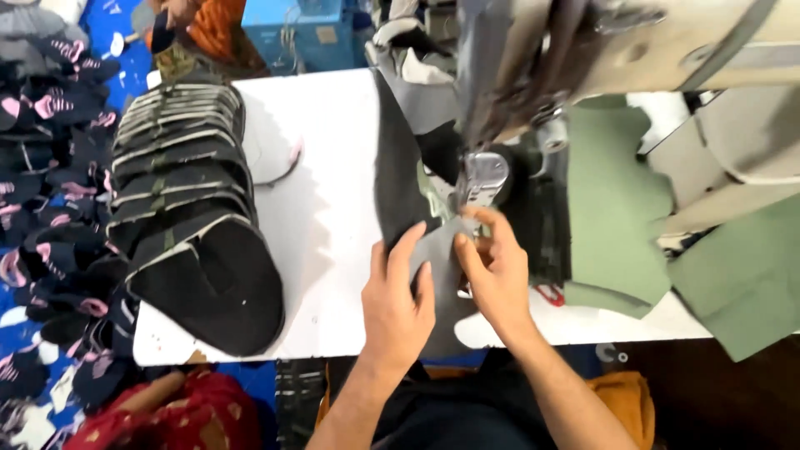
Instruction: The person stitches fabric components onto shoe uppers using an industrial sewing machine.
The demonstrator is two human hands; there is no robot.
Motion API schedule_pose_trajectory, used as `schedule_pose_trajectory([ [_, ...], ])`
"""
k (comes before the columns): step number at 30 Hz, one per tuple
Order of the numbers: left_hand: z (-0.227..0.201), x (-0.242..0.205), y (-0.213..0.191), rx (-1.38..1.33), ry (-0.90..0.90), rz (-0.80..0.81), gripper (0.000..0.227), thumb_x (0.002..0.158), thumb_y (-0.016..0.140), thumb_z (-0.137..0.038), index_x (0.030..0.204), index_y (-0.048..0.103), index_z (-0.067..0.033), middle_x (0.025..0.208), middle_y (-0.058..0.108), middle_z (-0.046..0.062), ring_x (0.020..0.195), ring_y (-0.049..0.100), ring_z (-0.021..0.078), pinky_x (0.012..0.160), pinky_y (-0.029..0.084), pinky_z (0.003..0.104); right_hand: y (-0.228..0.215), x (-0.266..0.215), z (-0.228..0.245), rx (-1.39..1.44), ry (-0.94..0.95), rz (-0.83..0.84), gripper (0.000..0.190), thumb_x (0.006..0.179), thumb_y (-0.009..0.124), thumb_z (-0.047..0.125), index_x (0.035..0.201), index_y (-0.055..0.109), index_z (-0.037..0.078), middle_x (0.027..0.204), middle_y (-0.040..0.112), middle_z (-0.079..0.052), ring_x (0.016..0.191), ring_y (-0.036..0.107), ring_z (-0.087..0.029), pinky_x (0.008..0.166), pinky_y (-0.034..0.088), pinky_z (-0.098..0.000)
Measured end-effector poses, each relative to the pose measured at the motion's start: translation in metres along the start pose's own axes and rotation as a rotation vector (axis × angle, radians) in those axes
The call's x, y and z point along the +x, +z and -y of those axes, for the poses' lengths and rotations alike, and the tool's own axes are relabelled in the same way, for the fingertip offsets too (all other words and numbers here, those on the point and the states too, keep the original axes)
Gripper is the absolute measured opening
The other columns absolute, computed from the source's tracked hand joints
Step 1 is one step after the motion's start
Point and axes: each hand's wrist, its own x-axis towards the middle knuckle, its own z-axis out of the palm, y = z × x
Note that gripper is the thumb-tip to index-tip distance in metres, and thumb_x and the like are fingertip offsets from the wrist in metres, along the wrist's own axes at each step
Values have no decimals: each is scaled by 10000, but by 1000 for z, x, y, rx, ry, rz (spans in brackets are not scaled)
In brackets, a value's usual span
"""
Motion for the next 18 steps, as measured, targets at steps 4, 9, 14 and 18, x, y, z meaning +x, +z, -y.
schedule_pose_trajectory([
  [4,-12,41,15,81,-94,67,472,926,623,5,1384,566,-91,1181,606,207,852,683,400,700,549,448,-7,29,19,43,-84,-75,489,953,652,116,1414,493,81,700,681,6,501,537,-38,426,425,-221],
  [9,-5,76,13,62,-49,102,497,896,626,17,1375,560,-100,1230,603,217,940,667,442,752,551,466,-4,50,24,39,-96,-122,502,948,655,97,1425,503,70,646,661,-1,492,549,-49,438,443,-224],
  [14,-3,96,4,-6,-165,215,469,868,639,1,1322,607,-109,1228,659,142,1030,699,367,830,561,417,0,59,21,177,-66,-119,493,952,639,93,1421,493,52,661,648,1,504,558,-52,431,437,-242],
  [18,15,97,1,-33,-33,202,446,862,646,11,1300,624,-70,1242,672,146,1166,673,353,954,538,398,-24,57,31,72,-119,-53,516,978,650,116,1456,467,51,681,670,-41,528,609,-89,469,481,-248],
])
